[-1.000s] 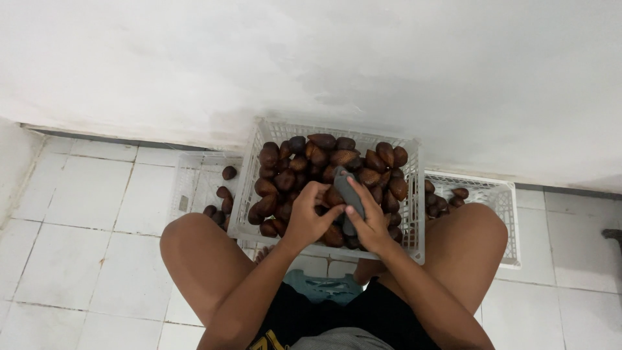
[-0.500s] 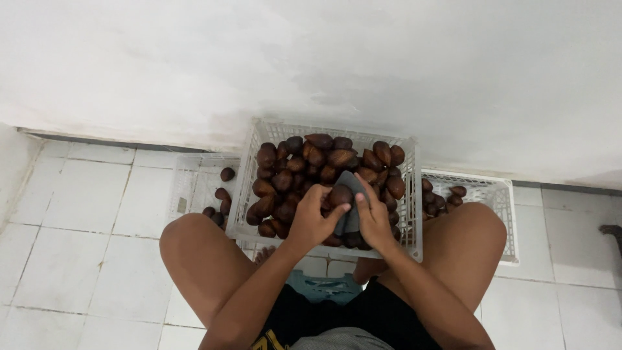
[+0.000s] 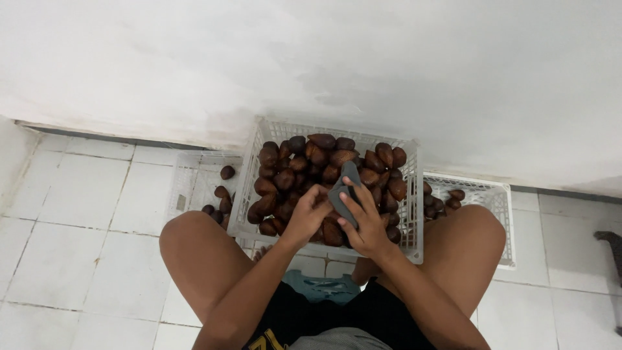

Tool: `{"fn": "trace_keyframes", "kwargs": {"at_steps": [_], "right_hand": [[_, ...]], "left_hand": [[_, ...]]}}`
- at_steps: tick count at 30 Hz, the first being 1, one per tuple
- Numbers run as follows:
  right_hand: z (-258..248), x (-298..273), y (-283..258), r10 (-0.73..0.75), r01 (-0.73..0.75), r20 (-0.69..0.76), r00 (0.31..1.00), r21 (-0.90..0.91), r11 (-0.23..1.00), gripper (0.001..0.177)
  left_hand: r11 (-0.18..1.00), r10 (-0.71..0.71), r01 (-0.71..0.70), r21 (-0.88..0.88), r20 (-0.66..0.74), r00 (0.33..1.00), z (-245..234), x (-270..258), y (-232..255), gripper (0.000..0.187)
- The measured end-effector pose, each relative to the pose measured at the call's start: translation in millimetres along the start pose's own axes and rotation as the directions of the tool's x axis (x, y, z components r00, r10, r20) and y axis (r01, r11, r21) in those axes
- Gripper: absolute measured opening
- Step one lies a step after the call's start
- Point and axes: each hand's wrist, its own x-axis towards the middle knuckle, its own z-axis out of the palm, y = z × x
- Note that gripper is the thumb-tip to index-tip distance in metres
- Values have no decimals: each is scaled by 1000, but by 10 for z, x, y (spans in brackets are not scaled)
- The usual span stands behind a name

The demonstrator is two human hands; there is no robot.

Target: Cleaning snake fruits by wiping each one individually with a cloth while sitting on the floor.

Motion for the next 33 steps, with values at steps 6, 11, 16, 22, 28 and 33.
{"fn": "trace_keyframes", "kwargs": {"at_steps": [6, 11, 16, 22, 28, 33], "right_hand": [[-1, -140, 128, 343, -319, -61, 937, 250, 914, 55], [-41, 201, -98, 712, -648, 41, 701, 454, 612, 64], [29, 247, -35, 796, -727, 87, 599, 476, 495, 56], [233, 326, -303, 535, -501, -83, 841, 254, 827, 49], [553, 444, -443, 37, -30, -114, 993, 71, 997, 50], [442, 211, -104, 463, -472, 97, 881, 252, 845, 66]], "left_hand": [[875, 400, -397, 277, 45, 915, 148, -192, 355, 41], [524, 664, -672, 523, 244, 707, 57, -225, 452, 38], [616, 656, -605, 504, 98, 749, 15, -246, 436, 37], [756, 520, -416, 505, -76, 851, -210, -238, 575, 50], [857, 455, -365, 364, -200, 868, -417, -238, 507, 29], [821, 504, -456, 344, -61, 861, -456, -336, 460, 38]]}}
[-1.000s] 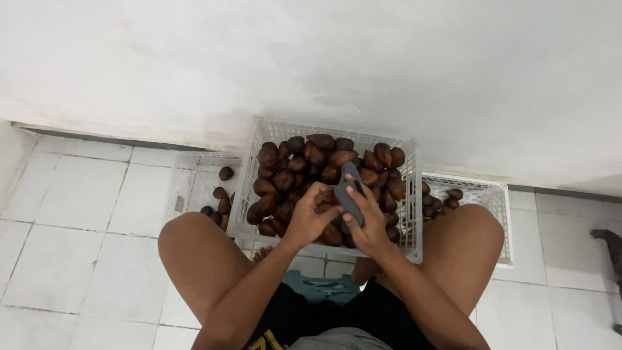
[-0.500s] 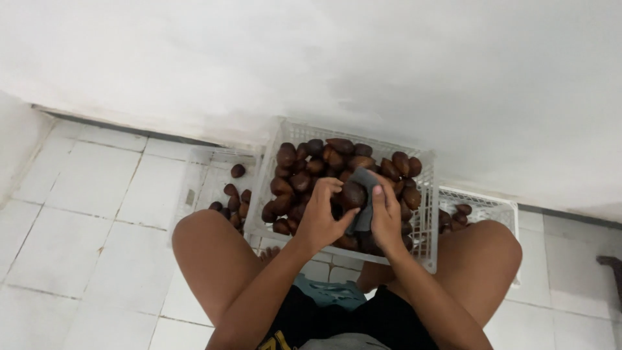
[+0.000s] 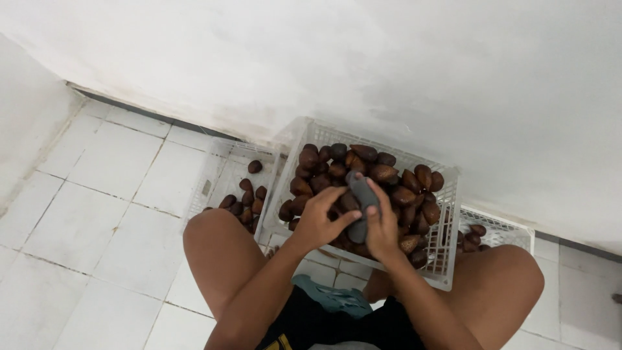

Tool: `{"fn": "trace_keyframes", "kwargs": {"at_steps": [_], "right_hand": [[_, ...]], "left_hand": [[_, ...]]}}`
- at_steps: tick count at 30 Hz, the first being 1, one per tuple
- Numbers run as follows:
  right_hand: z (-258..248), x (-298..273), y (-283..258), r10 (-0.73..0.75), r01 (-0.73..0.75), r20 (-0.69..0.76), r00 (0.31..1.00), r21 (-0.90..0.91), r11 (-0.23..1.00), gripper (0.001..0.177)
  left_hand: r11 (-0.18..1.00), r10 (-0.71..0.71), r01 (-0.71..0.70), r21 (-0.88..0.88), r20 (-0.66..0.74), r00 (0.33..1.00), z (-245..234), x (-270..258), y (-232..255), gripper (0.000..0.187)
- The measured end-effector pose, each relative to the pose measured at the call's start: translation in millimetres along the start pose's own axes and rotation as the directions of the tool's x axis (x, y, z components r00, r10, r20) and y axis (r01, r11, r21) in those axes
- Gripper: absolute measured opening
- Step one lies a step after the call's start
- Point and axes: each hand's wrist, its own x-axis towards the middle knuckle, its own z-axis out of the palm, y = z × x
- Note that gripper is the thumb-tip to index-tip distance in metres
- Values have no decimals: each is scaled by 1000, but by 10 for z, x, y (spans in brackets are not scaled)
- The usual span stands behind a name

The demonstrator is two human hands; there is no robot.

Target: Cleaning snake fruits by wiping each one individually with a cloth while sitting on the floor.

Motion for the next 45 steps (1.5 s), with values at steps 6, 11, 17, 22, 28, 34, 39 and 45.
{"fn": "trace_keyframes", "kwargs": {"at_steps": [6, 11, 17, 22, 28, 34, 39, 45], "right_hand": [[-337, 146, -298, 420, -445, 149, 895, 253, 859, 52], [-391, -75, -154, 413, -431, 124, 902, 217, 876, 51], [-403, -246, -271, 276, -289, 157, 948, 69, 955, 54], [-497, -236, -340, 201, -207, 123, 972, 40, 978, 51], [-607, -208, -320, 120, -114, 63, 991, -95, 989, 55], [-683, -191, -223, 189, -190, 24, 982, 23, 982, 53], [-623, -179, -345, -259, 250, -3, 966, -264, 932, 49], [-515, -222, -160, -139, 127, -73, 988, -143, 982, 50]], "left_hand": [[986, -115, 133, -103, 162, 980, 223, -131, 63, 46], [883, -442, 457, -105, 142, 886, 404, -104, 36, 59], [807, -570, 582, -100, 128, 812, 430, 34, -22, 61], [808, -570, 583, -84, 140, 810, 537, 130, 50, 59], [734, -617, 644, -215, 184, 765, 706, 121, -87, 41], [742, -583, 632, -226, 248, 774, 765, 196, 163, 36], [818, -491, 545, -183, 271, 828, 746, 193, 122, 56], [834, -467, 528, -162, 305, 830, 624, 133, 13, 45]]}}
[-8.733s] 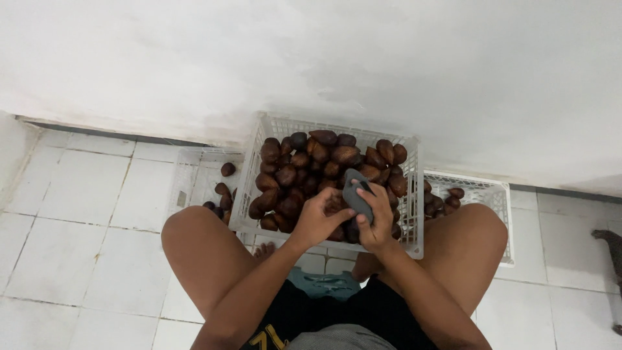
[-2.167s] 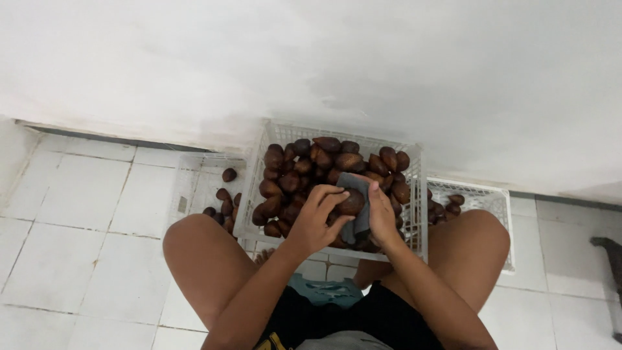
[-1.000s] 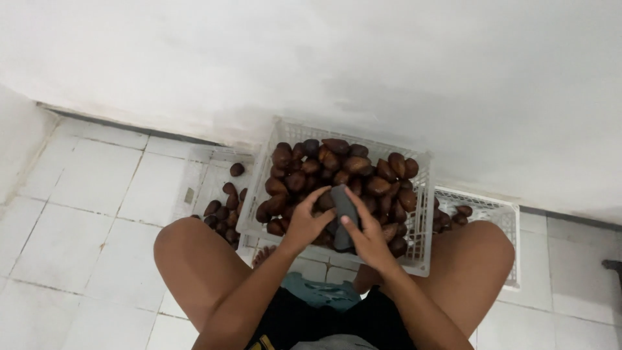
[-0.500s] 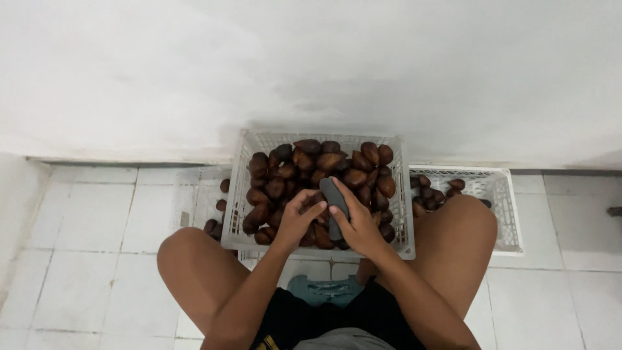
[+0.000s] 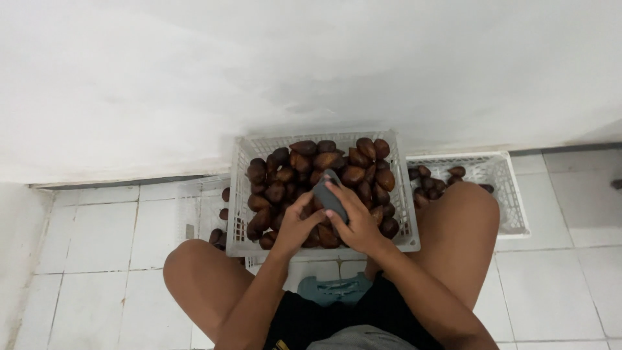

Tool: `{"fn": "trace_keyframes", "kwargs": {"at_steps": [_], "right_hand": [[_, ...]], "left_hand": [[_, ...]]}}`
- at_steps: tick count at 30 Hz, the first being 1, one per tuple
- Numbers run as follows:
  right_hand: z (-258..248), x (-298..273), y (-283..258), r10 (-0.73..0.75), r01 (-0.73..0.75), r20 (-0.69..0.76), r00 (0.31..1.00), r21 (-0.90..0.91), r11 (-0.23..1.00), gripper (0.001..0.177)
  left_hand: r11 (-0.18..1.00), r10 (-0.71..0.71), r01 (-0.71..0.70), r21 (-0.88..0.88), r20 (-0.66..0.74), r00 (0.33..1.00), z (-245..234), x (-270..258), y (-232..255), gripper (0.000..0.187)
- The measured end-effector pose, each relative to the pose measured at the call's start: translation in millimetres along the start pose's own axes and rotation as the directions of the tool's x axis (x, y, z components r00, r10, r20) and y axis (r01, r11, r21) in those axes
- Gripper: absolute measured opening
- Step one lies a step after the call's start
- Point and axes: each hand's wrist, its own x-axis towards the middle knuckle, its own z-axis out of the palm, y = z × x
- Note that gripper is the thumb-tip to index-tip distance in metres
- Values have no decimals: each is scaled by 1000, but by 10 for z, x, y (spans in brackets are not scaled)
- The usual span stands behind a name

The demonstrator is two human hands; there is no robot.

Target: Cleaning snake fruits by wiping each one individually with a cloth while sitting on the floor.

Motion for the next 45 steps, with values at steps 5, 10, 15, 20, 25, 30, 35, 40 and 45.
{"fn": "trace_keyframes", "kwargs": {"at_steps": [5, 10, 15, 20, 25, 30, 35, 40, 45], "right_hand": [[49, -39, 176, -7, 9, -44, 999, 64, 998, 49], [94, 24, -42, -304, 297, -66, 950, -97, 950, 50], [178, 36, -12, -350, 344, -66, 934, -79, 935, 48], [155, -176, 379, -24, 25, -53, 998, 30, 999, 51], [104, -119, 326, 141, -136, -38, 989, 109, 985, 45], [22, -50, 317, 81, -78, -207, 975, 23, 997, 38], [-2, 25, 7, -152, 143, -132, 979, -73, 987, 37], [3, -27, 81, -173, 176, -96, 980, 21, 984, 36], [-121, -13, 128, -31, 33, -34, 999, 81, 996, 26]], "left_hand": [[999, 46, -47, -11, -27, 999, -6, -50, -43, 54], [992, 118, -121, -43, -73, 990, -49, -67, -69, 45], [996, 83, -85, -21, -69, 994, -139, -81, -88, 43], [985, 170, -169, 31, -42, 985, -98, -160, -9, 49], [987, 155, -151, 59, -60, 986, -74, -127, -106, 53], [997, -17, 9, -79, -109, 994, -38, -72, -60, 45], [967, -93, 66, -246, -100, 991, 18, -27, -45, 41], [987, -36, 39, -159, 16, 999, -23, 38, -320, 34], [988, -80, 88, -126, 69, 994, 68, -56, -178, 28]]}}
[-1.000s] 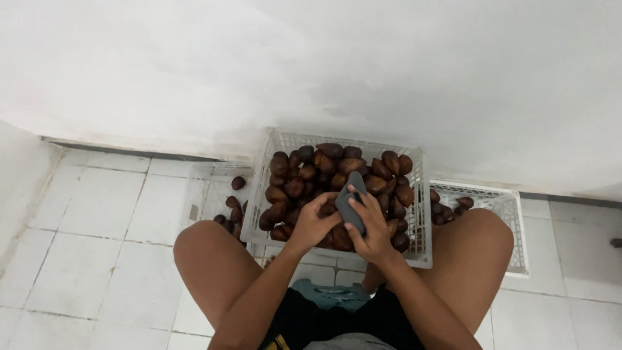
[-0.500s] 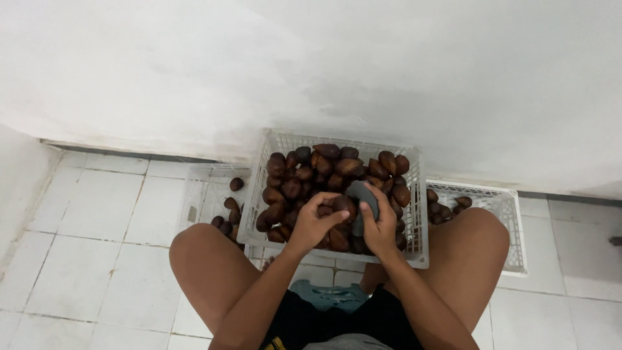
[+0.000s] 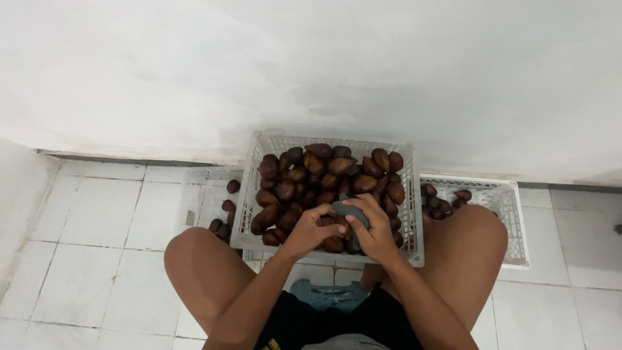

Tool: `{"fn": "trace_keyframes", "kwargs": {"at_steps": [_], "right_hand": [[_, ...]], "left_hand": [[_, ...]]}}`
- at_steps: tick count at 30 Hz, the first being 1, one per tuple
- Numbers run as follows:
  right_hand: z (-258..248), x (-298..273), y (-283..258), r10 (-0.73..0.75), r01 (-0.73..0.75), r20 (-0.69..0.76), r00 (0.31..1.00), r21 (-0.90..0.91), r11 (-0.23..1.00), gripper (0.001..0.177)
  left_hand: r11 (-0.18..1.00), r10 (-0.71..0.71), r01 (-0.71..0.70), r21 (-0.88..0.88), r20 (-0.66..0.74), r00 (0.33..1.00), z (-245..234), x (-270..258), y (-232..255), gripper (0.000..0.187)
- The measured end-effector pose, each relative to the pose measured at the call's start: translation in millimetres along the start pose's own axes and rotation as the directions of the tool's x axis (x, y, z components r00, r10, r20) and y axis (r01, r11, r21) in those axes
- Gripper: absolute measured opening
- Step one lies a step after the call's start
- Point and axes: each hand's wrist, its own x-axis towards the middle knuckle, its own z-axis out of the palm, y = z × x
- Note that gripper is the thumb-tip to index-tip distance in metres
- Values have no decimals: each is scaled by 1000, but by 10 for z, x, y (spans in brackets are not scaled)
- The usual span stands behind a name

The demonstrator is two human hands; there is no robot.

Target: Cleaning snake fruits by wiping each one individually with a cloth while sitting on the floor.

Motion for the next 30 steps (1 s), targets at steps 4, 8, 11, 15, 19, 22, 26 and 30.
{"fn": "trace_keyframes", "kwargs": {"at_steps": [4, 8, 11, 15, 19, 22, 26, 30], "right_hand": [[-37, 21, 38, 26, -27, -30, 999, -18, 999, 25], [-43, 32, -4, 47, -45, -50, 998, 41, 998, 31], [-30, 29, -118, 34, -34, 4, 999, 32, 999, 38], [53, -35, -56, 11, -8, 78, 997, -43, 999, 48], [49, -11, -64, 16, -7, 85, 996, -101, 995, 45], [48, 9, -46, 28, -25, 67, 997, -50, 998, 45], [63, 20, -21, 46, -47, 31, 998, 42, 998, 42], [42, 11, 6, 136, -138, 23, 990, 126, 982, 37]], "left_hand": [[996, 30, -32, 77, 29, 999, 31, 16, 30, 35], [999, -46, 46, -14, -21, 999, 7, 54, 16, 36], [988, -89, 81, -133, -60, 994, -53, 159, -142, 35], [976, -127, 107, -189, -95, 987, -87, 182, -237, 35], [991, -74, 61, -115, -114, 991, -160, 224, -381, 25], [993, -49, 37, -112, -101, 994, -150, 201, -350, 25], [997, 0, -7, -75, -92, 996, -105, 112, -159, 27], [995, 17, -22, -95, -48, 999, -117, 117, -146, 33]]}}
